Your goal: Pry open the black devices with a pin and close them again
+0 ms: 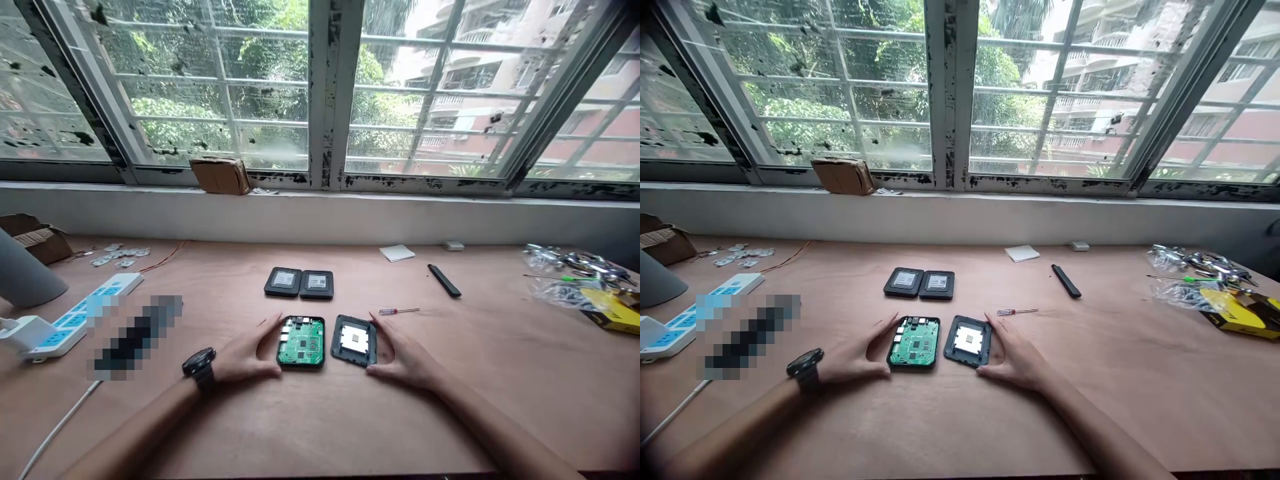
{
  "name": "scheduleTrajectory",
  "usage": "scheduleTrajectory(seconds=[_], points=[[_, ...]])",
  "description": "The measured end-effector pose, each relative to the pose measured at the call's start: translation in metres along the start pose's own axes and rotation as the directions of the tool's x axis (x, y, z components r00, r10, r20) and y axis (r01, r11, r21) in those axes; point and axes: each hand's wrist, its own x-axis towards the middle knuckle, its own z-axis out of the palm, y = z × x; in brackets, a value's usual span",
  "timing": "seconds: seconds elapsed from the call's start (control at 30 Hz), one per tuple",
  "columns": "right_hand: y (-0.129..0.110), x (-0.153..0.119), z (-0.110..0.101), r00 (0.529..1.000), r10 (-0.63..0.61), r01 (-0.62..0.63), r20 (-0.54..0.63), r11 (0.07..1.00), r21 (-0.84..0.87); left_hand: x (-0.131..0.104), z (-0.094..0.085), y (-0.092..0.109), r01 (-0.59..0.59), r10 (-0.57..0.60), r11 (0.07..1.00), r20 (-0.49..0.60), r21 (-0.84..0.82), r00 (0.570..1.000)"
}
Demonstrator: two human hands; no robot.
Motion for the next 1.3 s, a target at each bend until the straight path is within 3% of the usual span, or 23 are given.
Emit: scheduleTrajectory(seconds=[0.1,0.2,0.33,0.43,0.53,0.63,0.7,0.8,0.93,1.07,1.3], points=[[0.007,-0.007,-0.006,0.992,-0.039,0.045,-0.117,0.998,0.053,0.028,0.001,0.006,-0.077,0.077,0.994,0.000,-0.074,0.997],[0.015,-0.014,-0.013,0.968,-0.066,0.118,-0.240,0.970,0.212,0.050,0.015,0.020,-0.144,0.143,0.988,-0.018,-0.046,0.989],[0.006,-0.010,-0.011,0.906,0.085,0.169,-0.414,0.825,0.539,0.061,0.030,0.034,-0.220,0.219,0.976,-0.019,-0.013,0.975],[-0.014,0.004,-0.008,0.886,0.141,0.199,-0.441,0.744,0.638,0.058,0.024,0.028,-0.219,0.219,0.976,-0.011,0.002,0.976],[-0.042,0.027,-0.009,0.934,-0.007,0.224,-0.358,0.791,0.569,0.050,0.008,0.010,-0.200,0.200,0.980,-0.051,0.009,0.979],[-0.072,0.057,-0.010,0.970,-0.174,0.221,-0.170,0.920,0.324,0.040,-0.002,-0.007,-0.173,0.172,0.985,-0.117,0.002,0.978],[-0.087,0.075,-0.004,0.971,-0.227,0.237,-0.072,0.949,0.208,0.036,-0.002,-0.015,-0.142,0.140,0.990,-0.153,-0.005,0.978],[-0.098,0.090,0.015,0.969,-0.246,0.245,0.009,0.967,0.071,0.032,0.003,-0.019,-0.118,0.110,0.993,-0.185,-0.031,0.977],[-0.097,0.091,0.034,0.966,-0.243,0.249,0.093,0.966,-0.066,0.032,0.005,-0.017,-0.091,0.066,0.988,-0.190,-0.127,0.980],[-0.096,0.085,0.033,0.967,-0.197,0.215,0.161,0.971,-0.104,0.032,0.002,-0.015,-0.058,0.024,0.981,-0.182,-0.187,0.983],[-0.094,0.084,0.033,0.963,-0.174,0.198,0.204,0.975,-0.103,0.031,0.003,-0.015,-0.081,0.052,0.983,-0.173,-0.165,0.984]])
